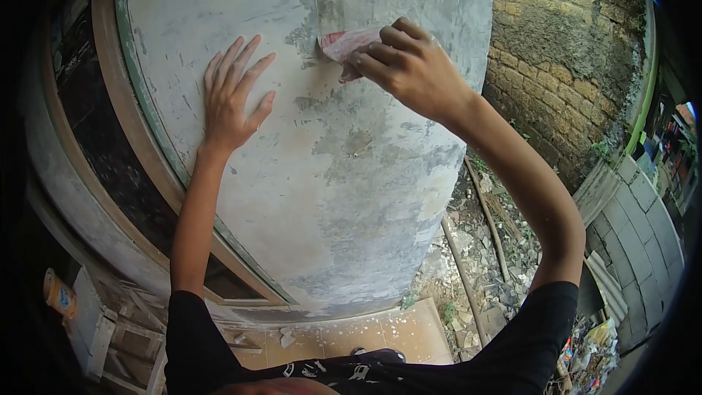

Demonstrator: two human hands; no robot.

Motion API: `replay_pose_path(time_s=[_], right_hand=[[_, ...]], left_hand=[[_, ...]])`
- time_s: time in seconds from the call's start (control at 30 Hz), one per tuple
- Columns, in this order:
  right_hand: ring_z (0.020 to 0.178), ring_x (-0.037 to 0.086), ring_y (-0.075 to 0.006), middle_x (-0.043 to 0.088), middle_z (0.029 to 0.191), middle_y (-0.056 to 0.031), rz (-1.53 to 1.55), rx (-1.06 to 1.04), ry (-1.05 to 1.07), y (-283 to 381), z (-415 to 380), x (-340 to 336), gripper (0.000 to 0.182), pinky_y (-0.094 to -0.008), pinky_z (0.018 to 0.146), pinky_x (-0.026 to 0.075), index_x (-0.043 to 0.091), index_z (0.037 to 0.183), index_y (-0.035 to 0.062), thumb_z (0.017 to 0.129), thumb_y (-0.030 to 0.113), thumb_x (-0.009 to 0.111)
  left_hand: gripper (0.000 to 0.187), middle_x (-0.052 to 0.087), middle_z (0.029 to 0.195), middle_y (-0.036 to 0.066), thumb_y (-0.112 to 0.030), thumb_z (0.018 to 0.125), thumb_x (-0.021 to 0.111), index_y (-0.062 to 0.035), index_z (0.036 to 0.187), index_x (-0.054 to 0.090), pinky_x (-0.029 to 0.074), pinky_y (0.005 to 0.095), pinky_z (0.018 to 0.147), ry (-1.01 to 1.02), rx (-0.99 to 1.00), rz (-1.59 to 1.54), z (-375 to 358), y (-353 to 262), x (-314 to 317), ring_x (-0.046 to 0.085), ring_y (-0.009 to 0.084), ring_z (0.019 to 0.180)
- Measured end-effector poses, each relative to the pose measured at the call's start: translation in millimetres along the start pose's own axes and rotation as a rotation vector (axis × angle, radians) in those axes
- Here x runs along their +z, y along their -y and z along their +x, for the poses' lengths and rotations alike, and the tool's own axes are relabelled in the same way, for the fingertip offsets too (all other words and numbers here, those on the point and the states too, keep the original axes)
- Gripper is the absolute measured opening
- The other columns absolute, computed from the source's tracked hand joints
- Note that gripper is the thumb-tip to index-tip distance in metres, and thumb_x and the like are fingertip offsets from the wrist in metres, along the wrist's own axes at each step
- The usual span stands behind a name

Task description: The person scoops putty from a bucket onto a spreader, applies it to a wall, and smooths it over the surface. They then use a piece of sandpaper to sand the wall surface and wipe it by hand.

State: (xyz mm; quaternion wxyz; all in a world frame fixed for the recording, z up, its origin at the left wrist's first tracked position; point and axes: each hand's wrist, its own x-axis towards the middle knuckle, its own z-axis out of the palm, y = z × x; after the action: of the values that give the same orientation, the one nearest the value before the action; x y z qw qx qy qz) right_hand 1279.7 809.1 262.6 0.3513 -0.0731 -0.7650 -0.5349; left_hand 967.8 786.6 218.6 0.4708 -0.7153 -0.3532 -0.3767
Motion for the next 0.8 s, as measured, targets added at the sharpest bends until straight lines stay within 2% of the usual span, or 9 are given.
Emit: replay_pose_path(time_s=[0.2, 0.3, 0.33, 0.4, 0.43, 0.63, 0.73, 0.77, 0.8], right_hand=[[0.076, 0.059, -0.0123, 0.073, 0.086, 0.0021, 0.149, 0.091, 0.154, 30.3, -25.3, -11.8, 0.015, -0.0293, 0.083, 0.048, 0.070, 0.101, 0.0142, 0.087, 0.018, 0.067], [0.073, 0.060, -0.0121, 0.072, 0.086, 0.0002, 0.104, 0.108, -0.052, -11.9, 5.8, -15.8, 0.018, -0.0295, 0.076, 0.048, 0.071, 0.101, 0.0134, 0.087, 0.004, 0.065], [0.077, 0.062, -0.0131, 0.073, 0.085, -0.0013, 0.047, 0.114, -0.115, -34.3, 23.3, -19.2, 0.015, -0.0314, 0.081, 0.048, 0.071, 0.103, 0.0139, 0.090, 0.009, 0.065], [0.078, 0.065, -0.0149, 0.073, 0.088, -0.0003, -0.043, 0.166, -0.282, -84.4, 51.8, -18.2, 0.019, -0.0321, 0.076, 0.051, 0.073, 0.101, 0.0151, 0.086, 0.005, 0.068], [0.080, 0.063, -0.0279, 0.071, 0.086, -0.0085, -0.028, 0.217, -0.275, -93.7, 81.1, -43.2, 0.015, -0.0393, 0.078, 0.047, 0.071, 0.098, 0.0073, 0.085, 0.005, 0.064], [0.073, 0.066, -0.0376, 0.069, 0.084, -0.0181, 0.117, 0.275, -0.430, -136.7, 125.2, -25.3, 0.020, -0.0445, 0.066, 0.051, 0.075, 0.099, 0.0097, 0.087, 0.004, 0.060], [0.077, 0.066, -0.0364, 0.070, 0.086, -0.0163, 0.088, 0.355, -0.228, -110.8, 112.1, -18.5, 0.022, -0.0426, 0.070, 0.051, 0.074, 0.101, 0.0101, 0.084, 0.003, 0.061], [0.080, 0.066, -0.0342, 0.070, 0.086, -0.0143, -0.022, 0.210, -0.244, -101.0, 104.5, -12.7, 0.026, -0.0400, 0.077, 0.051, 0.073, 0.104, 0.0111, 0.082, 0.002, 0.062], [0.086, 0.065, -0.0288, 0.071, 0.091, -0.0107, 0.000, 0.287, -0.145, -87.8, 92.2, -7.0, 0.025, -0.0378, 0.081, 0.050, 0.073, 0.104, 0.0101, 0.081, 0.004, 0.065]], left_hand=[[0.045, 0.046, 0.149, 0.002, -0.034, 0.089, 0.058, -0.0209, 0.132, 0.061, 0.024, 0.0482, 0.117, -0.045, 0.004, 0.009, 1.1, -1.0, -0.3, 0.037, 0.0237, 0.141], [0.045, 0.046, 0.149, 0.001, -0.034, 0.089, 0.058, -0.0209, 0.132, 0.061, 0.024, 0.0480, 0.117, -0.037, -0.010, 0.015, -0.1, -2.5, -0.9, 0.037, 0.0237, 0.141], [0.045, 0.046, 0.149, 0.002, -0.034, 0.089, 0.058, -0.0207, 0.132, 0.060, 0.024, 0.0480, 0.117, -0.032, -0.011, 0.020, -0.2, -2.5, -0.8, 0.037, 0.0238, 0.141], [0.045, 0.046, 0.149, 0.002, -0.034, 0.089, 0.058, -0.0206, 0.132, 0.060, 0.024, 0.0480, 0.117, -0.035, -0.002, 0.028, 1.4, -1.2, -0.5, 0.037, 0.0239, 0.141], [0.045, 0.046, 0.150, 0.003, -0.034, 0.089, 0.058, -0.0204, 0.132, 0.060, 0.024, 0.0480, 0.117, -0.031, -0.002, 0.027, 1.0, -0.7, -0.3, 0.037, 0.0241, 0.141], [0.050, 0.045, 0.150, 0.005, -0.031, 0.088, 0.061, -0.0197, 0.136, 0.056, 0.021, 0.0516, 0.117, -0.008, -0.001, 0.018, 0.0, -0.1, -0.4, 0.036, 0.0282, 0.142], [0.049, 0.046, 0.150, 0.005, -0.032, 0.088, 0.060, -0.0199, 0.136, 0.057, 0.022, 0.0515, 0.117, -0.007, -0.008, 0.023, 0.4, -1.2, 0.0, 0.036, 0.0282, 0.141], [0.049, 0.046, 0.149, 0.005, -0.032, 0.088, 0.060, -0.0199, 0.135, 0.057, 0.022, 0.0514, 0.117, -0.011, -0.008, 0.019, 0.3, -1.1, 0.3, 0.037, 0.0282, 0.141], [0.049, 0.046, 0.149, 0.005, -0.032, 0.088, 0.060, -0.0199, 0.135, 0.057, 0.022, 0.0514, 0.117, -0.004, -0.013, 0.015, -0.2, -1.0, 0.5, 0.037, 0.0282, 0.141]])
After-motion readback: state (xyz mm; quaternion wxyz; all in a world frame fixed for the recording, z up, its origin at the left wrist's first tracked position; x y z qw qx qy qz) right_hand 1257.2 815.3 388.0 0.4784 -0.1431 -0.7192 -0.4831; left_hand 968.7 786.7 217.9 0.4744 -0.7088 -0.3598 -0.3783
